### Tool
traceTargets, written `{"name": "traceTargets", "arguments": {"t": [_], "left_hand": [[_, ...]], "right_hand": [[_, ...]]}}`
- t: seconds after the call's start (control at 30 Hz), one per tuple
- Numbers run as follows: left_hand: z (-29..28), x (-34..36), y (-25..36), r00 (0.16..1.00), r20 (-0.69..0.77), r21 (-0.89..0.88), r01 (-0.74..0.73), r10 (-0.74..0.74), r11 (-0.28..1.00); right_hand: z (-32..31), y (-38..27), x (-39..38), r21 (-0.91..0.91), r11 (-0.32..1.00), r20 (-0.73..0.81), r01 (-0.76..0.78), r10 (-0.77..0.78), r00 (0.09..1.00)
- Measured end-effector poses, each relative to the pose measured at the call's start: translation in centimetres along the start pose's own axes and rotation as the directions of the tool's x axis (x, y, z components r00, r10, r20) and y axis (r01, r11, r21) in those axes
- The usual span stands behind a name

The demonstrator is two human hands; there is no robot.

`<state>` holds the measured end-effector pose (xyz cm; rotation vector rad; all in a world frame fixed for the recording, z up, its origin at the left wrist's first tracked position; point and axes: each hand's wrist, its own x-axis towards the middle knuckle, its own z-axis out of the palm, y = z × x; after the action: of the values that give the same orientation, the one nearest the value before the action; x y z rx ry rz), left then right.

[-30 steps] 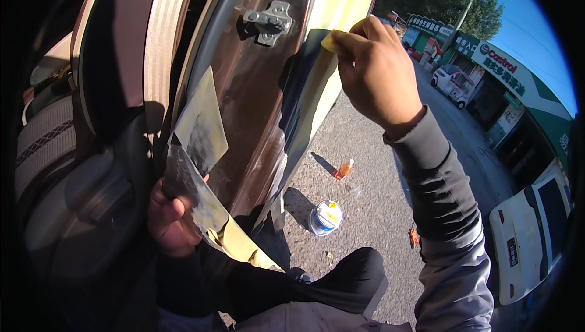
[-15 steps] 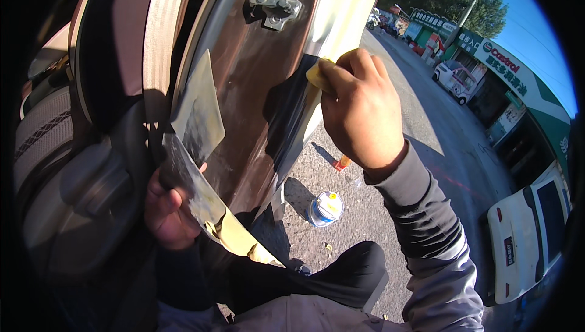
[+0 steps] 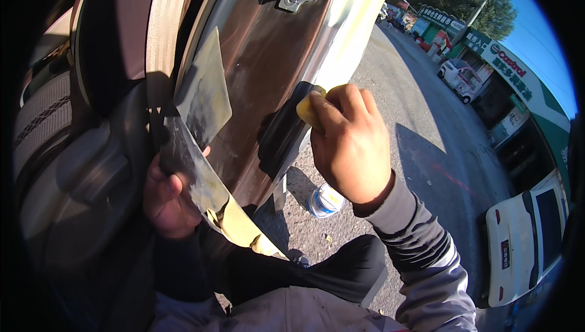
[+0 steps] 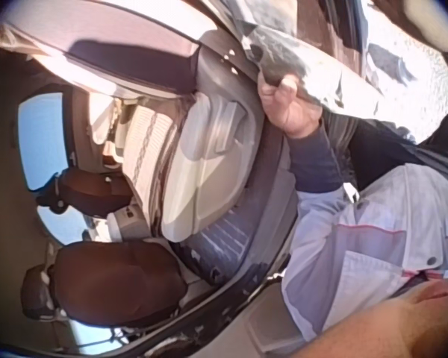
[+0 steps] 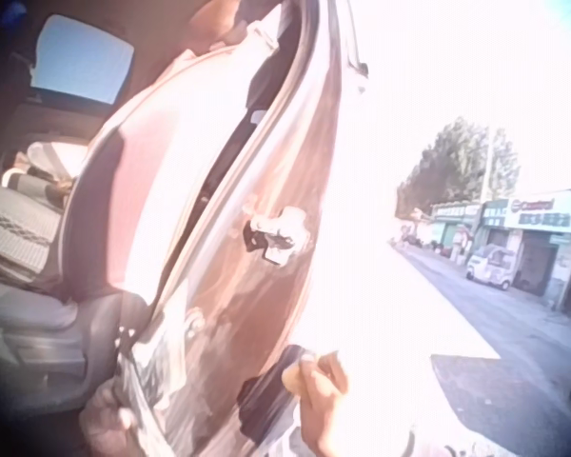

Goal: The person applies a beige filler paste to the rear quarter panel and trunk area of a brown car using a metal spreader and a yellow sponge. They repeatedly scoop filler from a container and smooth it onto the car's surface.

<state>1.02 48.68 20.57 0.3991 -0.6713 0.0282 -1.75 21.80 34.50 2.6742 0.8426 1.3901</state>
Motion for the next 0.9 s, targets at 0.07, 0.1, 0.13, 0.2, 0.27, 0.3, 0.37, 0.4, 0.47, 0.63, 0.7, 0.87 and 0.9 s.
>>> {"name": "traceTargets", "arguments": {"t": [0.07,0.1,0.13,0.2,0.27,0.3,0.37,0.4,0.47,0.63,0.7,0.87,0.9], "left_hand": [[0.0,0.1,0.0,1.000,0.013,0.000,0.008,-0.008,1.000],[0.0,0.2,0.0,1.000,0.023,0.007,0.007,-0.007,1.000],[0.0,0.2,0.0,1.000,0.026,0.012,0.006,-0.006,1.000],[0.1,0.2,-0.1,1.000,0.025,0.018,0.003,-0.003,1.000],[0.1,0.3,-0.2,1.000,0.026,0.021,0.002,-0.003,1.000],[0.1,0.3,-0.2,1.000,0.031,0.022,0.003,-0.003,1.000],[0.2,0.3,-0.3,1.000,0.029,0.025,0.002,-0.003,1.000],[0.2,0.3,-0.3,1.000,0.022,0.029,0.000,-0.001,1.000],[0.4,0.2,-0.3,1.000,0.004,0.037,-0.009,0.009,0.999],[0.6,0.2,-0.4,1.000,-0.009,0.056,-0.012,0.012,0.998],[0.5,0.0,-0.2,1.000,-0.001,0.047,0.004,-0.004,0.999],[0.7,-0.5,-0.2,0.997,-0.073,0.062,0.003,0.002,0.998],[0.8,-0.5,-0.2,0.996,-0.089,0.062,-0.008,0.014,0.998]], "right_hand": [[-0.1,-0.8,-0.3,-0.037,0.996,0.052,-0.080,0.082,0.995],[-0.2,-1.2,-0.4,-0.062,0.991,0.082,-0.118,0.123,0.989],[-0.2,-1.5,-0.6,-0.052,0.992,0.084,-0.118,0.122,0.989],[-0.2,-2.0,-0.9,-0.039,0.992,0.103,-0.118,0.121,0.987],[-0.1,-2.3,-1.2,-0.010,0.994,0.114,-0.110,0.110,0.987],[0.0,-2.5,-1.4,0.008,0.995,0.118,-0.101,0.099,0.988],[0.0,-2.8,-1.9,0.033,0.995,0.140,-0.094,0.089,0.986],[0.1,-3.0,-2.1,0.045,0.993,0.152,-0.106,0.098,0.984],[0.2,-3.4,-2.6,0.052,0.991,0.184,-0.126,0.115,0.976],[-0.2,-4.4,-3.3,0.086,0.988,0.227,-0.126,0.104,0.968],[-1.1,-3.5,-3.0,0.139,0.980,0.185,-0.144,0.117,0.976],[-5.7,4.2,1.3,0.299,0.928,0.007,-0.220,0.229,0.973],[-6.8,5.9,2.6,0.344,0.907,0.007,-0.243,0.256,0.967]]}}
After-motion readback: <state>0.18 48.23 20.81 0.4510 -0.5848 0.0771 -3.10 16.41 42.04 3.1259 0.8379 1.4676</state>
